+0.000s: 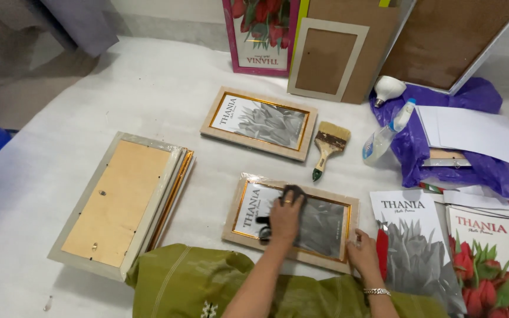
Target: Wiping the glass surface of a picture frame with a cloth to clean it.
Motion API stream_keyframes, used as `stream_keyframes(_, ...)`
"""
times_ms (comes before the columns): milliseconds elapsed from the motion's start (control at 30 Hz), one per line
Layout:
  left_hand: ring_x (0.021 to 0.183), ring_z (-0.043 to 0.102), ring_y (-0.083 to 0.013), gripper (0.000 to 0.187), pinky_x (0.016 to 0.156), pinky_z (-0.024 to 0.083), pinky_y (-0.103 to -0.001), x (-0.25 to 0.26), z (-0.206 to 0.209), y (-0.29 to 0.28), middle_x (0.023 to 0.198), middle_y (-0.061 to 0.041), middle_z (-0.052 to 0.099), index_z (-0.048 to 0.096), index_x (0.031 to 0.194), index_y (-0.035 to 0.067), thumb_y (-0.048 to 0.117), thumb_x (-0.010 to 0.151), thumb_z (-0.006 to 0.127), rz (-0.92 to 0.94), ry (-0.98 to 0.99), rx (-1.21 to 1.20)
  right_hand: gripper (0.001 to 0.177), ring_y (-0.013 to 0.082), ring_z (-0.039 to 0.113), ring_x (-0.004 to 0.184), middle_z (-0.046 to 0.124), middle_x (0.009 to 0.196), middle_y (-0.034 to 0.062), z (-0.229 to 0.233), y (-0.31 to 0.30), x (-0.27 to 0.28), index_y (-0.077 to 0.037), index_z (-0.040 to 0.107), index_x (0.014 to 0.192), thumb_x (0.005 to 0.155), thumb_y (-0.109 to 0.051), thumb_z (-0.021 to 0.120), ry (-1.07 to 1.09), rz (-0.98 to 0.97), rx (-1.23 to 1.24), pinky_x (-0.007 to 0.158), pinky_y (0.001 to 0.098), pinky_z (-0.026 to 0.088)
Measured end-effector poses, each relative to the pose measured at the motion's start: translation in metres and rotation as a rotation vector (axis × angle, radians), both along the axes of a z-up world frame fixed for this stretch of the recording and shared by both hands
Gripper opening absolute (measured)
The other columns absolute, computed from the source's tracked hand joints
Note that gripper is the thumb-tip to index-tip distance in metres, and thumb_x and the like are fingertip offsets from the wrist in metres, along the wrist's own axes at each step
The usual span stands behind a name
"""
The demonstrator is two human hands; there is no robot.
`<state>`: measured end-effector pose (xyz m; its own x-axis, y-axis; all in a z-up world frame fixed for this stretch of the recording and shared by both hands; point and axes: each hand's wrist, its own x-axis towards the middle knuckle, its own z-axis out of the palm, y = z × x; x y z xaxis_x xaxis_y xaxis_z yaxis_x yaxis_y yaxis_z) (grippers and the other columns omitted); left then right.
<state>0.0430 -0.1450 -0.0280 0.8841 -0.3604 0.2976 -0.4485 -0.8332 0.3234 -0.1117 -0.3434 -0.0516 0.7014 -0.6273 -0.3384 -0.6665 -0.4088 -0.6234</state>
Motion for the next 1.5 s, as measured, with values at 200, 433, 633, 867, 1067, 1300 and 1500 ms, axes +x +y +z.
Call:
stream_keyframes(200,0.105,0.05,-0.0347,0.057,0.089,0.052,-0.045,0.039,0.017,0.073,0.158,-0.007,0.042,0.058,0.143,0.028,0.006,0.09,0.06,0.357,0.299,0.091,0.055,0.0398,0.065,0.115,0.06,0.132,0.0298,0.024,0.008,0.007,0.006,0.055,0.139,0.089,-0.012,0.065,-0.008,0.007,0.002,0.098,0.0444,0.056)
stream_keyframes(433,0.106,0.052,-0.0324,0.072,0.089,0.054,-0.046,-0.015,0.0,-0.035,0.153,-0.017,0.043,0.05,0.15,0.023,-0.002,0.084,0.065,0.288,0.277,-0.042,0.061,0.0356,0.06,0.109,0.057,0.128,0.0226,-0.003,0.002,0.004,0.0,0.054,0.142,0.088,-0.026,0.064,-0.009,0.008,-0.039,0.094,0.0418,0.052)
stream_keyframes(633,0.092,0.054,-0.0423,0.042,0.074,0.053,-0.048,-0.069,-0.008,-0.109,0.134,-0.02,0.057,0.065,0.131,0.011,0.009,0.09,0.06,-0.099,0.075,-0.129,0.056,0.0391,0.062,0.101,0.06,0.12,0.0257,-0.047,-0.017,0.0,0.0,0.058,0.137,0.085,-0.019,0.066,-0.106,0.032,-0.138,0.09,0.0438,0.054)
stream_keyframes(867,0.097,0.057,-0.0367,0.048,0.074,0.052,-0.049,-0.019,0.002,-0.019,0.139,-0.015,0.055,0.063,0.135,0.017,0.012,0.088,0.06,-0.139,0.014,0.014,0.057,0.0364,0.059,0.125,0.054,0.136,0.0242,0.003,0.001,0.004,-0.002,0.053,0.144,0.09,-0.018,0.062,-0.018,-0.02,0.032,0.104,0.045,0.051)
stream_keyframes(1067,0.109,0.054,-0.0393,0.068,0.088,0.056,-0.047,0.014,0.029,0.078,0.155,-0.018,0.043,0.05,0.15,0.022,-0.002,0.087,0.06,0.271,0.293,0.113,0.059,0.0354,0.059,0.117,0.052,0.135,0.0225,0.001,0.001,0.004,-0.004,0.049,0.147,0.092,-0.02,0.06,0.05,-0.004,0.02,0.101,0.0438,0.051)
stream_keyframes(1300,0.093,0.061,-0.0395,0.063,0.086,0.052,-0.049,-0.066,0.021,-0.043,0.12,-0.025,0.053,0.049,0.152,0.016,0.057,0.105,0.038,0.226,0.677,-0.376,0.049,0.0297,0.064,0.11,0.062,0.127,0.0144,-0.018,-0.009,-0.002,-0.011,0.059,0.142,0.094,-0.004,0.049,-0.009,0.041,-0.111,0.095,0.0392,0.052)
stream_keyframes(1500,0.09,0.056,-0.0387,0.042,0.073,0.053,-0.048,-0.103,-0.029,-0.066,0.14,-0.012,0.058,0.068,0.13,0.02,0.016,0.089,0.063,-0.296,-0.026,-0.05,0.045,0.0307,0.067,0.107,0.069,0.124,0.014,-0.034,-0.021,-0.007,-0.015,0.066,0.135,0.095,-0.008,0.048,-0.082,0.007,-0.093,0.094,0.0382,0.054)
